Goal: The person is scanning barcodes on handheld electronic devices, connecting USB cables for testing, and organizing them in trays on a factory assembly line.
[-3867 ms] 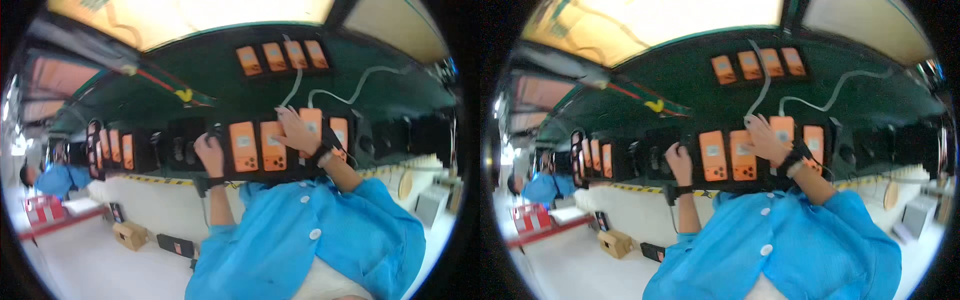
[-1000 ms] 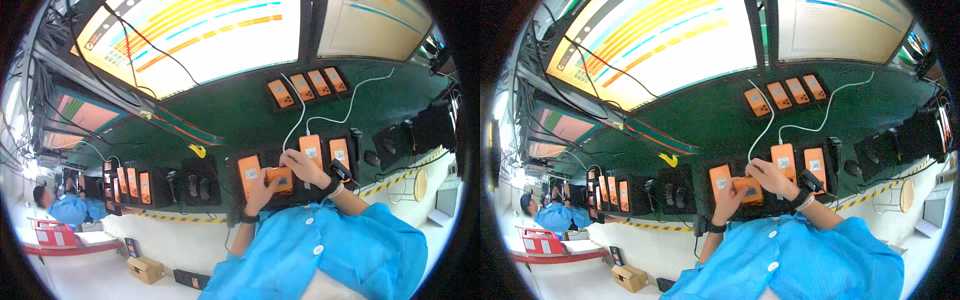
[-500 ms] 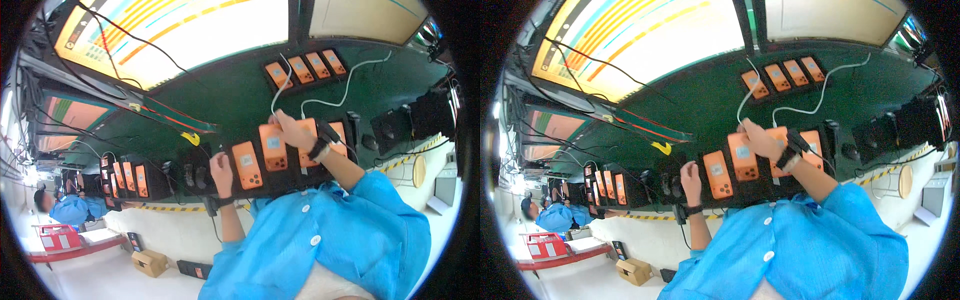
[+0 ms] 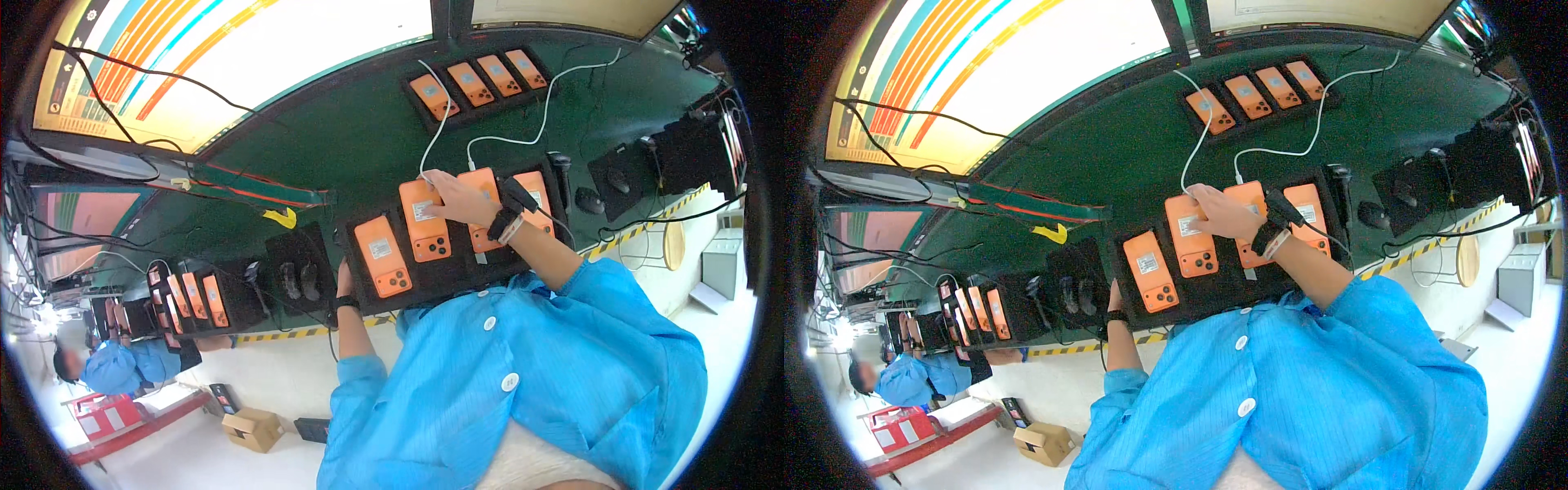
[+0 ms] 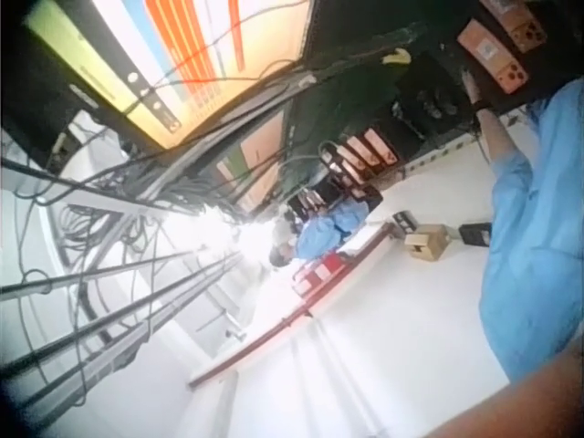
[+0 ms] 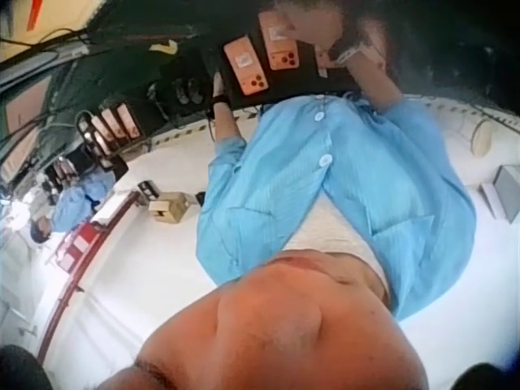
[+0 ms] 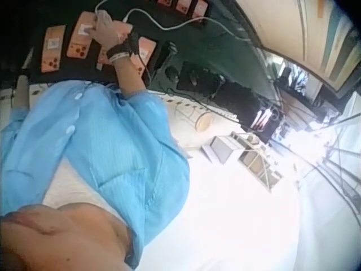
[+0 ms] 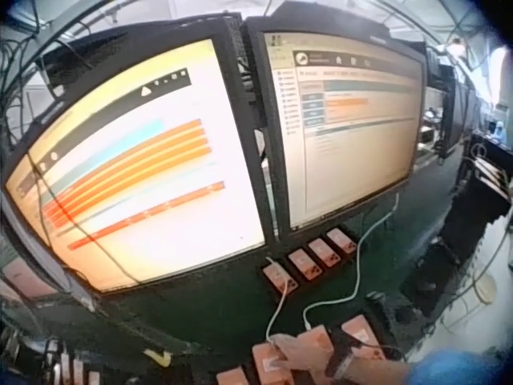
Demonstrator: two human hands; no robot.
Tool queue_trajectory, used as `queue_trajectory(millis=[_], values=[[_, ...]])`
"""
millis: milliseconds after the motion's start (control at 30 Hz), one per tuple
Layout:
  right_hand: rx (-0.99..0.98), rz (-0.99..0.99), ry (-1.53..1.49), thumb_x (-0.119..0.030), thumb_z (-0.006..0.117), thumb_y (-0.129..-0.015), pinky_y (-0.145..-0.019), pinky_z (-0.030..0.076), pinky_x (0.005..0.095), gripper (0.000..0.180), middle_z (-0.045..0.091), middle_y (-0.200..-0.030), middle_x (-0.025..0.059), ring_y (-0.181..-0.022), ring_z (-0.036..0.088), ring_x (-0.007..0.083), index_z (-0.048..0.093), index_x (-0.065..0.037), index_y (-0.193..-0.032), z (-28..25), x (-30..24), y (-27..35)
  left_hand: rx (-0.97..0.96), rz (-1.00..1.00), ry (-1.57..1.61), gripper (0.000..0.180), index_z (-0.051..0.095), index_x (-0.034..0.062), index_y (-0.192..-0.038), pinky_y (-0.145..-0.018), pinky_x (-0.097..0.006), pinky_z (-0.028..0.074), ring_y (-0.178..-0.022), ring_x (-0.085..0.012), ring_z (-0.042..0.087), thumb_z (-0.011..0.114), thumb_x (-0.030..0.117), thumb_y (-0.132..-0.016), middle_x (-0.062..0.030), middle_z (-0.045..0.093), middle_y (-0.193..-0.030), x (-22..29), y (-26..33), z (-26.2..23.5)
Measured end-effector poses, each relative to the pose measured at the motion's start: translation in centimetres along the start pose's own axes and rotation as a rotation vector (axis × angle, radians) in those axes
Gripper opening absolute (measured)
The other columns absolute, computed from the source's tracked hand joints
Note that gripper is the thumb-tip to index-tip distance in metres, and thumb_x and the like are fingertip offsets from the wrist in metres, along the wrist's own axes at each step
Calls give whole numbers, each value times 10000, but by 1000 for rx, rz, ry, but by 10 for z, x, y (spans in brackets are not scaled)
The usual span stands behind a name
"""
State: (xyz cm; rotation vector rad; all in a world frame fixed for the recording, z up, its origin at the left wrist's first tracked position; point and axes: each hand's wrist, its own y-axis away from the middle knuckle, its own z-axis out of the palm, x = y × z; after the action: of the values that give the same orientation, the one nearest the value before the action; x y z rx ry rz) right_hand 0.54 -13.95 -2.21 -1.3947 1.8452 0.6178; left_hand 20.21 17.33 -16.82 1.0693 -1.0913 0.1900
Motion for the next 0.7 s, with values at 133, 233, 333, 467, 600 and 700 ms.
queue_trajectory(millis=[133, 233, 333, 467, 600, 700], values=[[5, 9, 0, -279, 672, -865, -947, 425, 391, 585, 516, -1093, 171, -1069, 530, 328, 402, 29, -1282, -2, 9, 1, 106, 163, -50, 352, 555, -48, -1185, -779, -315, 488, -895, -188, 620, 528, 209, -945, -109, 647, -1050, 5, 8, 9], [37, -70, -18, -272, 682, -861, -930, 435, 393, 569, 526, -1081, 172, -1053, 540, 331, 413, 24, -1267, 9, 2, -5, 415, 528, -284, 301, 561, -47, -1134, -736, -307, 498, -814, -178, 620, 593, 133, -895, -106, 647, -950, -8, 32, -17], [-2, 14, -49, -260, 698, -850, -926, 435, 393, 556, 526, -1078, 168, -1050, 541, 331, 425, 16, -1248, 0, 14, -2, 348, 373, -52, 275, 556, -6, -1158, -606, -309, 507, -673, -159, 592, 573, 91, -900, -59, 614, -835, 56, 78, 14], [25, 7, -46, -226, 706, -835, -905, 435, 387, 531, 517, -1036, 154, -1007, 539, 320, 437, 6, -1230, 1, 8, 0, 282, 391, 112, 226, 523, -4, -1117, -456, -251, 438, -494, -114, 496, 568, 86, -914, -27, 508, -673, 136, 152, 38], [23, -20, -16, -213, 705, -833, -876, 440, 391, 521, 512, -995, 143, -970, 540, 318, 439, 9, -1222, 3, 4, -1, 52, 288, 105, 223, 533, -15, -1094, -453, -253, 428, -494, -112, 508, 583, 119, -923, -35, 534, -678, 159, 180, 76], [52, -52, 5, -216, 712, -832, -883, 442, 387, 534, 524, -1022, 148, -965, 542, 314, 438, 11, -1231, 4, 8, -1, -117, 140, -1, 204, 544, 0, -1023, -430, -259, 424, -473, -112, 516, 608, 169, -929, -30, 542, -660, 153, 180, 117]])
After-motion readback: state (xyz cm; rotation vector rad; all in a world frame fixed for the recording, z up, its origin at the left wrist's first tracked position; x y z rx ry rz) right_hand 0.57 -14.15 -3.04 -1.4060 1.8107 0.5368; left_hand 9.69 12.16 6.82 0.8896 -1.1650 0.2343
